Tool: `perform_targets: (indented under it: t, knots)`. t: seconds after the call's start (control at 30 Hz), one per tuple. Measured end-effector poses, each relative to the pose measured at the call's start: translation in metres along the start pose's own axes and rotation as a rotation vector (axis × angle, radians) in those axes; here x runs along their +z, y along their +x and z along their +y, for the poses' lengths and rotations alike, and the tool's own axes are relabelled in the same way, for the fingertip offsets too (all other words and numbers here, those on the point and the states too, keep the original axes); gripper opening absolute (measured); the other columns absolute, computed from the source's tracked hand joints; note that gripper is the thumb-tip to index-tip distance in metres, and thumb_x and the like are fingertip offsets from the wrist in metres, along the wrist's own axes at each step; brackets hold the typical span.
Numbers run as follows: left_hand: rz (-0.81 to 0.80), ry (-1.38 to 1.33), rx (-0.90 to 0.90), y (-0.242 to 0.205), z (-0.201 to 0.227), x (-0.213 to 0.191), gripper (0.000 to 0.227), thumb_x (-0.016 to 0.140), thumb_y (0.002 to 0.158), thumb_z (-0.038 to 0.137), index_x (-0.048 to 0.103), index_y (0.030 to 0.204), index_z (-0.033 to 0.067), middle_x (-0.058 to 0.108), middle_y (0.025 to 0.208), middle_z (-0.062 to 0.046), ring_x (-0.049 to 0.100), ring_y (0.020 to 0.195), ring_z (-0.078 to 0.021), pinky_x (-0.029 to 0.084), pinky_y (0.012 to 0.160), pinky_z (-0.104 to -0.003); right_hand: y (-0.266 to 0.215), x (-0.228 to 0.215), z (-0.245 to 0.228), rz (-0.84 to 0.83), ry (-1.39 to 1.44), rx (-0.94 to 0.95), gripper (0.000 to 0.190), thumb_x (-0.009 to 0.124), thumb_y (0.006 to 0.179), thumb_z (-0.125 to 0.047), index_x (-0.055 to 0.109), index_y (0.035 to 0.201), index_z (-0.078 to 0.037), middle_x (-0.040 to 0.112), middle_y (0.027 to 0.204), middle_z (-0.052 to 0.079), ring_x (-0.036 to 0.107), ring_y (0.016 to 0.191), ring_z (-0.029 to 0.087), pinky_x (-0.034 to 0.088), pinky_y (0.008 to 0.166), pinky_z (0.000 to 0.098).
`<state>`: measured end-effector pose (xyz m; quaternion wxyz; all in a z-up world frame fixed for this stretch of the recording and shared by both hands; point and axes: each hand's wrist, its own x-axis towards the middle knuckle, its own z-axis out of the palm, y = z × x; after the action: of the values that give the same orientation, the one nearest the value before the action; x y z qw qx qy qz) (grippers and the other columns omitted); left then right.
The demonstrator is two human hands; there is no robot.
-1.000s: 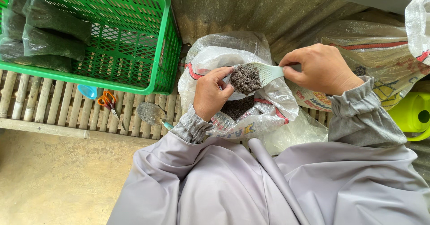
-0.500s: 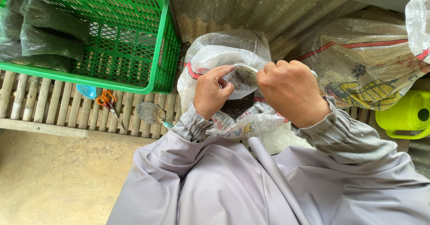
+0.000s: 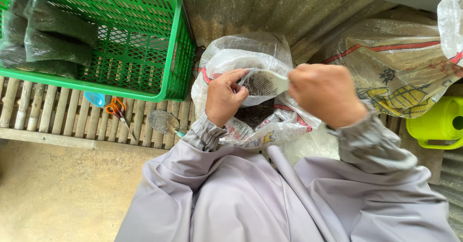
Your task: The person scoops dark grains from a large sack into a small plastic bag using a white scoop. They hold the bag open with one hand while repeatedly filling it with the other. The filled bag is then placed into a green basket.
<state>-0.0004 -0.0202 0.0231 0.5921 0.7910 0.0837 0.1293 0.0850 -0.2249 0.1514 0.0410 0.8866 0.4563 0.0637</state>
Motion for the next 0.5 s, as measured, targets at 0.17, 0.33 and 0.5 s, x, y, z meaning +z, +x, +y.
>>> perform_targets:
  t: [0.17,0.33,0.5]
  knots:
    - [0.002,-0.005,-0.046,0.002,-0.003,-0.01,0.045,0.068,0.079,0.003,0.073,0.123,0.0035,0.078,0.112,-0.01,0.066,0.066,-0.0078,0.055,0.062,-0.024,-0.046,-0.034,0.036,0.038,0.165,0.301,0.015,0.071,0.099,-0.029,0.079,0.104,-0.018,0.076,0.097,0.001,0.071,0.076,0.022,0.052,0.065,0.0368]
    - [-0.015,-0.024,-0.061,0.006,-0.003,-0.016,0.053,0.067,0.078,0.002,0.068,0.131,0.0038,0.078,0.103,-0.006,0.061,0.064,-0.0049,0.052,0.06,-0.022,-0.084,0.025,0.054,-0.069,0.113,0.406,0.022,0.073,0.089,-0.03,0.079,0.106,-0.018,0.077,0.094,0.004,0.072,0.072,0.023,0.053,0.061,0.037]
    - [-0.045,-0.015,-0.054,0.008,-0.002,-0.012,0.052,0.066,0.079,0.001,0.068,0.131,0.0018,0.074,0.09,-0.003,0.061,0.067,-0.0045,0.052,0.062,-0.021,-0.075,0.174,0.001,-0.179,-0.047,0.242,0.013,0.057,0.099,-0.012,0.065,0.089,-0.008,0.064,0.077,0.008,0.067,0.066,0.021,0.052,0.055,0.0363]
